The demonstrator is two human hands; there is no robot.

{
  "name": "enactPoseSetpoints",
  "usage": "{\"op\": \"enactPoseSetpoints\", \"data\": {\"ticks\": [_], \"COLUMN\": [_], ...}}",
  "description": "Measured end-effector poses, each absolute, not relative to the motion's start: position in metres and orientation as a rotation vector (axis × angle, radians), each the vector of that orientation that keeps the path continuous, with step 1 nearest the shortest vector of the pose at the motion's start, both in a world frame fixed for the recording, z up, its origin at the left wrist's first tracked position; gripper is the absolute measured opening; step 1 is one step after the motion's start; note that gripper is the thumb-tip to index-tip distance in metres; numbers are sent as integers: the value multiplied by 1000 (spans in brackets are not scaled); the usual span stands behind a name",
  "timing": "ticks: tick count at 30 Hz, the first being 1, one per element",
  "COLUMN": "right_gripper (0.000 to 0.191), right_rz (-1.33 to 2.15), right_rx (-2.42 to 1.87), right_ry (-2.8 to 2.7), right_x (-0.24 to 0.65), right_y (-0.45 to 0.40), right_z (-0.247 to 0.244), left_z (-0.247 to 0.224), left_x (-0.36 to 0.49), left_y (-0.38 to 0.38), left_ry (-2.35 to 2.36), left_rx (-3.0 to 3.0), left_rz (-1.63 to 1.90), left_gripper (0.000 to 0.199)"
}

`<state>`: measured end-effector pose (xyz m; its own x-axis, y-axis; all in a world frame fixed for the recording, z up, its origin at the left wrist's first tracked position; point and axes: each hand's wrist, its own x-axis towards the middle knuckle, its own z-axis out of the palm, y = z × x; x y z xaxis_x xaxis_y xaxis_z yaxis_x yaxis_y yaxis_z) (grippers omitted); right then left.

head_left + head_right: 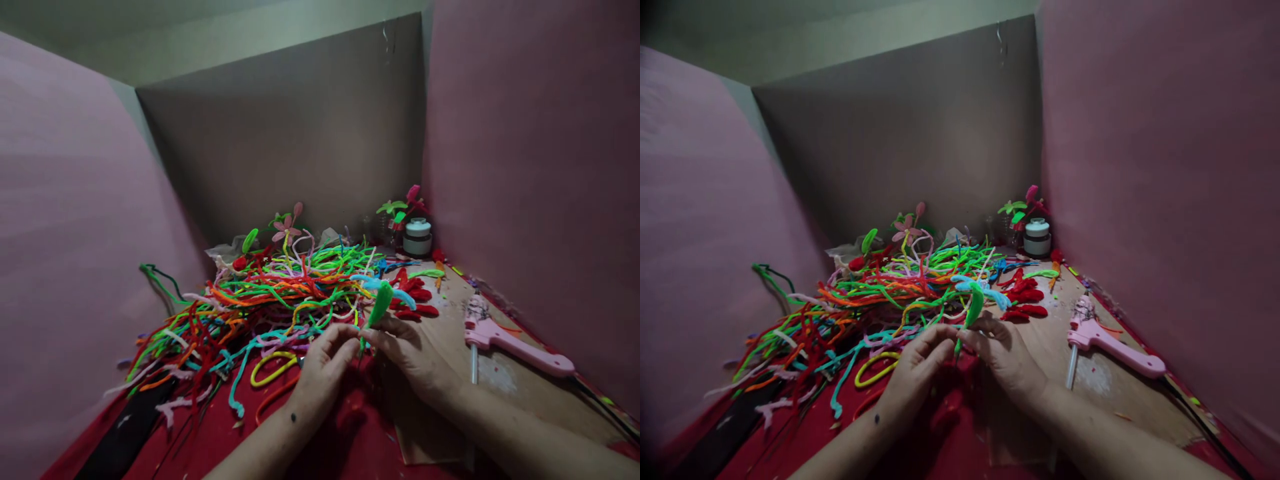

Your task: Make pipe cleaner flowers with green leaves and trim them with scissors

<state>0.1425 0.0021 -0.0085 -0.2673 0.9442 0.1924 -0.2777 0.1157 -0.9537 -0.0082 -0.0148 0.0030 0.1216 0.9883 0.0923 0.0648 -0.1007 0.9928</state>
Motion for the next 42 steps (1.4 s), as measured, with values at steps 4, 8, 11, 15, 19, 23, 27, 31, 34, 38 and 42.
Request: {"op": "enactPoseSetpoints", "data": {"ticks": [4,8,11,15,19,23,27,31,34,38,42], "right_gripper": [17,12,7,4,5,2,6,12,15,17,13], "right_rz": [1399,1380,1391,1499,1678,1821,1809,1757,1746,1700,1682], "right_rx": [-754,-719,-667,-618,-570,-544,-579,-651,-702,-715,-693], "right_ry": [-1360,-1416,-1361,-1220,-1048,-913,-917,-992,-1022,-1081,-1129], "right_x": [140,139,140,141,135,129,131,134,134,133,133], "right_y": [-1,-3,-2,1,-1,-3,-2,0,1,0,-4], "right_z": [-6,-6,-7,-11,-11,-8,-10,-12,-14,-14,-8], "left_z": [20,38,45,41,25,17,22,30,34,35,36], "left_x": [-11,1,13,19,19,20,17,14,12,7,0], "left_y": [-2,2,2,7,10,9,12,15,11,2,0], "left_ry": [1063,841,782,944,935,858,827,849,874,916,931], "left_rx": [1325,1309,1335,1547,1603,1543,1570,1683,1810,2173,2538], "left_rz": [1319,1138,1033,1207,1530,1588,1508,1411,1425,1640,1787], "left_gripper": [24,25,22,10,10,12,7,3,7,9,20]}}
